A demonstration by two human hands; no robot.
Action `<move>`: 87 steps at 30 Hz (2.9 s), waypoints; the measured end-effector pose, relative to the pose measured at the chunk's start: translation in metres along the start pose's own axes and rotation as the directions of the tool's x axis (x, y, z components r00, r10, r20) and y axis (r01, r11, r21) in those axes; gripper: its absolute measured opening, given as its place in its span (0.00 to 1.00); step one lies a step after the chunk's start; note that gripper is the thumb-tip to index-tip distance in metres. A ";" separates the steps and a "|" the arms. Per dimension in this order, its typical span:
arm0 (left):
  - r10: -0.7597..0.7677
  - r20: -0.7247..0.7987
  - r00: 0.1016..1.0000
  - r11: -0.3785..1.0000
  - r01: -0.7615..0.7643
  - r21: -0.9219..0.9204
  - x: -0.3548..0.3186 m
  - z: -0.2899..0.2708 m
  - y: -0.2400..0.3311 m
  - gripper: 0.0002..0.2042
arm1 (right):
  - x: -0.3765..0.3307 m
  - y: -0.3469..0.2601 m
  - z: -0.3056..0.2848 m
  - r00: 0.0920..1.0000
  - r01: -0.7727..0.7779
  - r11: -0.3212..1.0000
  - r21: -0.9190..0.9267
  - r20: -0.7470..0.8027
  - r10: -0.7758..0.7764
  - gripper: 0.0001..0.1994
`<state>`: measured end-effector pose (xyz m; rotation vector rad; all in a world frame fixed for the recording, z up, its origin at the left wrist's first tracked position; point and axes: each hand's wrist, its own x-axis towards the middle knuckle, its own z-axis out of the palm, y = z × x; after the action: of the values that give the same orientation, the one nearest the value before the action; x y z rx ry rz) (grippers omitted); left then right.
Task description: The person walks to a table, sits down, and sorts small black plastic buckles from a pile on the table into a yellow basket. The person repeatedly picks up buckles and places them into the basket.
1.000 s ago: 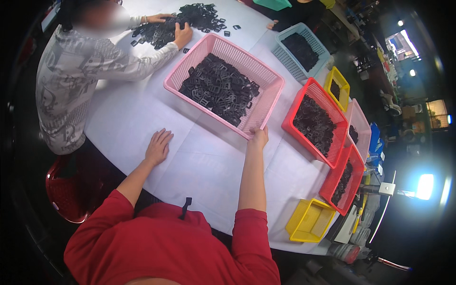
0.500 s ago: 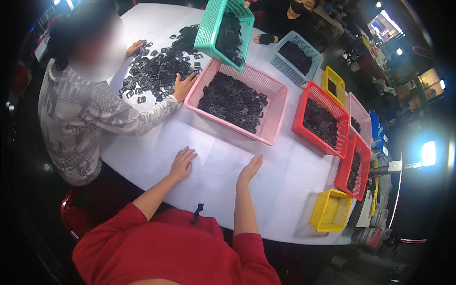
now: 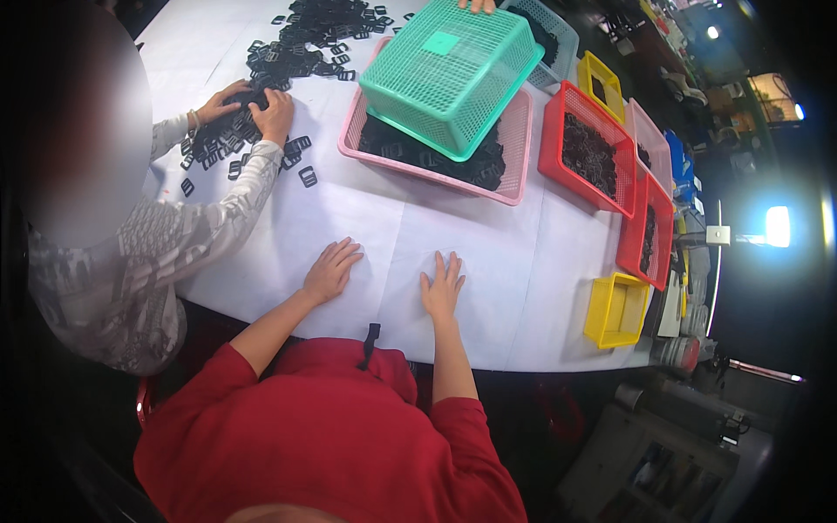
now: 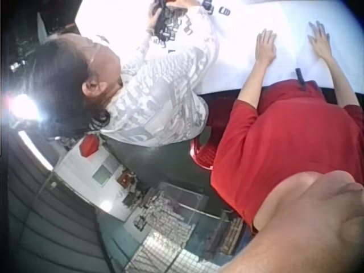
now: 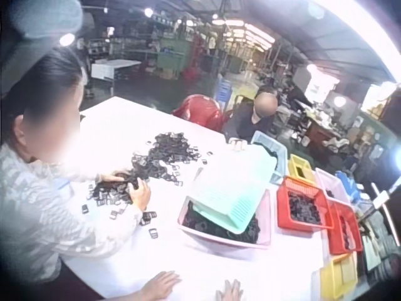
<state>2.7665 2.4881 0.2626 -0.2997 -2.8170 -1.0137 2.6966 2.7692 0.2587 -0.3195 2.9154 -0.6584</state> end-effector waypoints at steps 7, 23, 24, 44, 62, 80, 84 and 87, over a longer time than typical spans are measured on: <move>-0.004 -0.074 0.997 0.998 0.000 -0.057 0.009 -0.003 -0.006 0.18 | 0.024 -0.016 -0.030 0.962 -0.114 0.992 -0.057 0.244 0.124 0.30; -0.367 -0.801 0.473 0.884 -0.092 -0.459 0.230 -0.135 -0.049 0.10 | 0.327 -0.220 -0.162 0.773 0.211 0.726 0.655 0.343 -0.533 0.15; -0.376 -0.814 0.443 0.876 -0.116 -0.468 0.260 -0.144 -0.059 0.11 | 0.362 -0.220 -0.148 0.796 0.234 0.674 0.701 0.260 -0.547 0.15; -0.443 -0.526 0.725 0.852 0.524 0.005 0.416 -0.264 -0.508 0.29 | 0.777 -0.244 0.013 0.910 -0.079 0.995 0.067 0.412 0.044 0.27; -0.215 -0.858 0.467 0.893 -0.262 -0.366 0.465 -0.294 -0.234 0.14 | 0.352 -0.222 -0.206 0.527 0.714 0.641 -0.281 -0.387 -0.757 0.21; 0.418 -0.254 0.872 0.881 -0.457 -0.120 0.185 -0.181 0.217 0.16 | -0.045 0.355 -0.295 0.603 -0.768 0.457 -0.448 -0.267 0.752 0.22; 0.318 -0.356 0.879 0.919 -0.378 -0.111 0.098 -0.176 0.251 0.15 | -0.025 0.289 -0.399 0.649 -0.758 0.539 -0.368 -0.509 0.565 0.19; 0.125 -0.471 0.873 0.957 -0.231 -0.175 0.030 -0.174 0.261 0.14 | 0.009 0.189 -0.475 0.776 -0.621 0.645 -0.446 -0.465 0.425 0.18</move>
<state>2.8075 2.5777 0.5620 -0.2940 -2.2143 -1.1828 2.5707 3.1283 0.6004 0.6666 3.1829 0.3303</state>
